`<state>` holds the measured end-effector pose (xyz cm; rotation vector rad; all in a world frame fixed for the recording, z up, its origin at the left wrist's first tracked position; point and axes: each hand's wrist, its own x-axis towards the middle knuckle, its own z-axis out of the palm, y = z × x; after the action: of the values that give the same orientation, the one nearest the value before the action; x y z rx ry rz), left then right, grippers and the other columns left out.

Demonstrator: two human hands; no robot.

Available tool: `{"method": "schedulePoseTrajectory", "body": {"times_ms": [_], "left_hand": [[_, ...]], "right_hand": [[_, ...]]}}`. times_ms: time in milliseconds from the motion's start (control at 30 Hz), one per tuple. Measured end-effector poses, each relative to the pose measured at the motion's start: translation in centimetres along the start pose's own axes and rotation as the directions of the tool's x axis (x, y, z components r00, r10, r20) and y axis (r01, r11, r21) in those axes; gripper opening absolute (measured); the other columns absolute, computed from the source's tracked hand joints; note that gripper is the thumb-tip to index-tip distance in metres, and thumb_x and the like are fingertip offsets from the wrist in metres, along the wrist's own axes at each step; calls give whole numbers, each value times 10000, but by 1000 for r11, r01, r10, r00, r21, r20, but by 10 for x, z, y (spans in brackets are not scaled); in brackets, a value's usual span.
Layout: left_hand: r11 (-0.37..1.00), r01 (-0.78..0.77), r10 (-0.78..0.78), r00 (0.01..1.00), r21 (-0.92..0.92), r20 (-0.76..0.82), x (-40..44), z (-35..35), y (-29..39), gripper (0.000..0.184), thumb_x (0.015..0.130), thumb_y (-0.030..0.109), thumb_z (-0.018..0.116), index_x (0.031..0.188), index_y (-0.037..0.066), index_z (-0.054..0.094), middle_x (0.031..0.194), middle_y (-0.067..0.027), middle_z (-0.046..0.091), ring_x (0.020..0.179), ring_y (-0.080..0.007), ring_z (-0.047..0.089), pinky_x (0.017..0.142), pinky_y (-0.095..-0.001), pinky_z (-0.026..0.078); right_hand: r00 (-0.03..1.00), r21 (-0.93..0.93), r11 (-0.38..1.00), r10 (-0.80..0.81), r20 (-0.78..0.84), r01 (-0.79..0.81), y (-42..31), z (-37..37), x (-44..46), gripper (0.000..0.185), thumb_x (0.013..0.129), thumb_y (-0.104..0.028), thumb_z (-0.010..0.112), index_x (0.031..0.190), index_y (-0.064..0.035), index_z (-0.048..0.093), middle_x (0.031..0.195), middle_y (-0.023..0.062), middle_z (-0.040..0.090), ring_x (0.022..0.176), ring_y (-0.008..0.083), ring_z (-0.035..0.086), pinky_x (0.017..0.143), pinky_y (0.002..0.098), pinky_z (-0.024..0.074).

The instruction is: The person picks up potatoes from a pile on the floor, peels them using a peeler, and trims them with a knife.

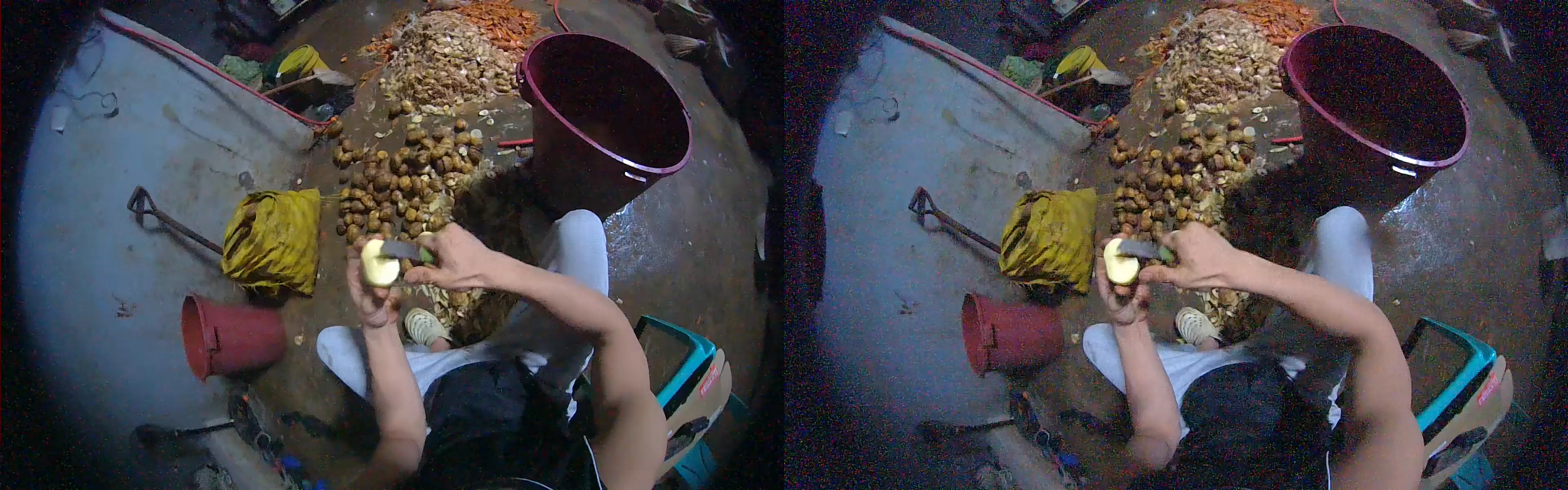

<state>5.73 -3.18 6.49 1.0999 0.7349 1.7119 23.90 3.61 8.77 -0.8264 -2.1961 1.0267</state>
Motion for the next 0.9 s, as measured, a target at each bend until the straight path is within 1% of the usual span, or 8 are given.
{"method": "schedulePoseTrajectory", "body": {"times_ms": [100, 200, 333, 433, 700, 767, 833, 900], "left_hand": [[999, -44, 44, 996, -6, 80, 4, 3, -9, 737, 704, 406, 811, 1284, 71, 504, 1180, -102, 609, 992, -218, 638, 787, -336, 582], [988, 148, -149, 988, -41, -32, -4, 3, -3, 954, 545, 424, 908, 1297, 47, 459, 1255, -106, 546, 1131, -238, 561, 932, -361, 503], [988, 154, -154, 988, -24, 30, -6, -2, -8, 943, 563, 407, 902, 1315, 57, 453, 1277, -115, 538, 1137, -255, 560, 944, -380, 494], [966, 205, -221, 971, -156, -95, -3, 11, -5, 889, 579, 362, 900, 1296, 67, 465, 1268, -116, 539, 1115, -256, 572, 948, -385, 487], [992, -114, 115, 993, 48, -14, 6, 9, -11, 898, 588, 488, 863, 1273, 58, 474, 1294, -111, 510, 1172, -272, 522, 997, -411, 446], [999, -22, 12, 980, -48, -200, -3, 0, -12, 937, 610, 497, 847, 1326, 47, 442, 1331, -111, 491, 1199, -277, 502, 1019, -422, 431], [977, 78, -94, 993, -200, -71, -10, -24, -19, 941, 653, 497, 817, 1370, 44, 408, 1358, -119, 475, 1210, -284, 495, 1022, -426, 434], [860, 127, -172, 984, -494, -47, -15, -26, -22, 964, 667, 501, 799, 1394, 34, 371, 1358, -152, 469, 1165, -292, 531, 958, -389, 485]], "right_hand": [[1000, -32, 999, -14, -4, 14, 3, -5, 3, 845, 566, -779, 697, 724, 41, 565, 590, 242, 577, 624, 421, 630, 603, 465, 513], [999, -33, 999, -34, -6, 34, -9, -11, -1, 884, 512, -787, 722, 731, 53, 558, 583, 238, 577, 602, 411, 629, 591, 459, 515], [999, -49, 998, -39, -37, 37, -8, -10, -1, 900, 502, -811, 703, 708, 53, 558, 578, 239, 573, 585, 402, 627, 576, 456, 516], [1000, -115, 993, -17, 8, 18, -6, -6, -3, 877, 554, -824, 658, 677, 40, 567, 540, 222, 559, 549, 392, 619, 559, 465, 512], [993, -147, 982, -112, 23, 115, -13, 7, -12, 668, 822, -693, 512, 605, -63, 560, 476, 188, 504, 475, 421, 539, 465, 491, 440], [994, -87, 990, -111, 13, 112, -11, 6, -9, 656, 845, -658, 510, 620, -44, 558, 489, 202, 507, 500, 425, 557, 498, 493, 458], [996, 144, 989, 45, -74, -34, -3, 5, -2, 643, 862, -622, 520, 675, -9, 575, 534, 220, 531, 551, 431, 579, 546, 488, 475], [993, 152, 988, -9, -114, 26, 3, 3, 1, 621, 874, -583, 537, 773, 28, 582, 575, 231, 550, 594, 432, 595, 584, 482, 486]]}}
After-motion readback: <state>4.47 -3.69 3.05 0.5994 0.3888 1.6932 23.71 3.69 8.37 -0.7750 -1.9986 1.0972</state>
